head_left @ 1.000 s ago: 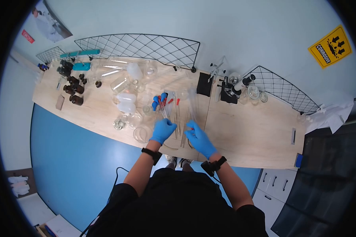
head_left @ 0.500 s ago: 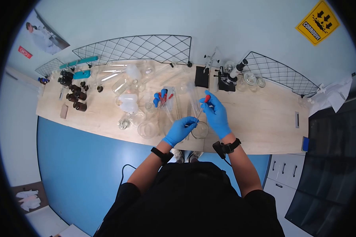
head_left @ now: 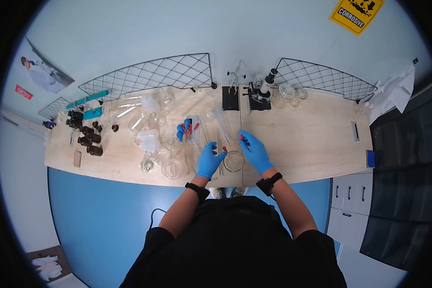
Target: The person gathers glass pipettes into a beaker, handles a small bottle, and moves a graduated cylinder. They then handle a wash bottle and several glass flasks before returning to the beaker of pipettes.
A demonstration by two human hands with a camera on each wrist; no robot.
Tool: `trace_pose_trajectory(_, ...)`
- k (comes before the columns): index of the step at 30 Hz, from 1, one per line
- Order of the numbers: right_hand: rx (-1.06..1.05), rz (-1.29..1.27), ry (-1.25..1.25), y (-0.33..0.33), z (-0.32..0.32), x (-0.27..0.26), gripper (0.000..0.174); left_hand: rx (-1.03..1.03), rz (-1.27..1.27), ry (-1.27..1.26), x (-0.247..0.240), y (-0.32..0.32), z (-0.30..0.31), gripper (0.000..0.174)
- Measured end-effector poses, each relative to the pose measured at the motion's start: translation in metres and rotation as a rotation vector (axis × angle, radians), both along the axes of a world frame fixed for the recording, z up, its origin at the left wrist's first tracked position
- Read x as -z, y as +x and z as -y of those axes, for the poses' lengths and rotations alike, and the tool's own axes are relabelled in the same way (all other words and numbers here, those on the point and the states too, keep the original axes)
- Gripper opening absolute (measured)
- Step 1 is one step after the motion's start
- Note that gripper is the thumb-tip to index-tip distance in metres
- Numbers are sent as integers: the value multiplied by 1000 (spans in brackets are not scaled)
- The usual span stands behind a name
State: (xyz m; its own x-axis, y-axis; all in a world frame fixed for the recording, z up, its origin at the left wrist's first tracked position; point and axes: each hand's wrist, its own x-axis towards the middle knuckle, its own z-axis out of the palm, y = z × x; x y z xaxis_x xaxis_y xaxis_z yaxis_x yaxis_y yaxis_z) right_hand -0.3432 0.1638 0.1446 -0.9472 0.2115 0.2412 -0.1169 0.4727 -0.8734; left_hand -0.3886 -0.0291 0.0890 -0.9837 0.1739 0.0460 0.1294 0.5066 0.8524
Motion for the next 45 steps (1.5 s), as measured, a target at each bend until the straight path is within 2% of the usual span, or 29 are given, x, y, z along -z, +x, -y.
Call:
trace_pose_trajectory(2, -26, 21, -6, 1, 4, 13, 32, 122, 115, 29, 10, -5, -5, 32)
trace_pose_trajectory(3, -45, 39, -11, 0, 5, 17, 32, 116, 118, 28, 12, -7, -7, 32)
trace_pose_trajectory(5, -55, 64, -29, 0, 6, 26, 31, 238, 140, 37, 12, -10, -11, 26)
trace_pose_trajectory(13, -106, 170, -101, -3, 12, 45, 31, 282, 56, 51, -5, -7, -22, 22)
trace_pose_trajectory(22, -127, 174, -102, -4, 6, 72, 32, 315, 64, 108, 7, -7, -30, 25)
trace_pose_trajectory(24, -106, 196, -178, -2, 4, 73, 35, 332, 60, 141, 12, -9, -28, 24)
trace_pose_trajectory(26, -100, 197, -159, 1, 1, 71, 35, 389, -33, 3, 15, -12, -25, 22)
trace_pose_trajectory(29, -87, 192, -164, 7, 1, 63, 35, 410, -36, 13, 17, -14, -24, 21)
trace_pose_trajectory(34, -67, 121, -189, 4, 5, 48, 31, 430, 31, -26, 15, -16, -24, 21)
trace_pose_trajectory(39, -146, 140, -205, 4, 6, 50, 28, 422, 96, 23, 14, -15, -22, 21)
trace_pose_trajectory(45, -132, 111, -156, 6, 5, 59, 27, 455, 84, -12, 12, -13, -21, 21)
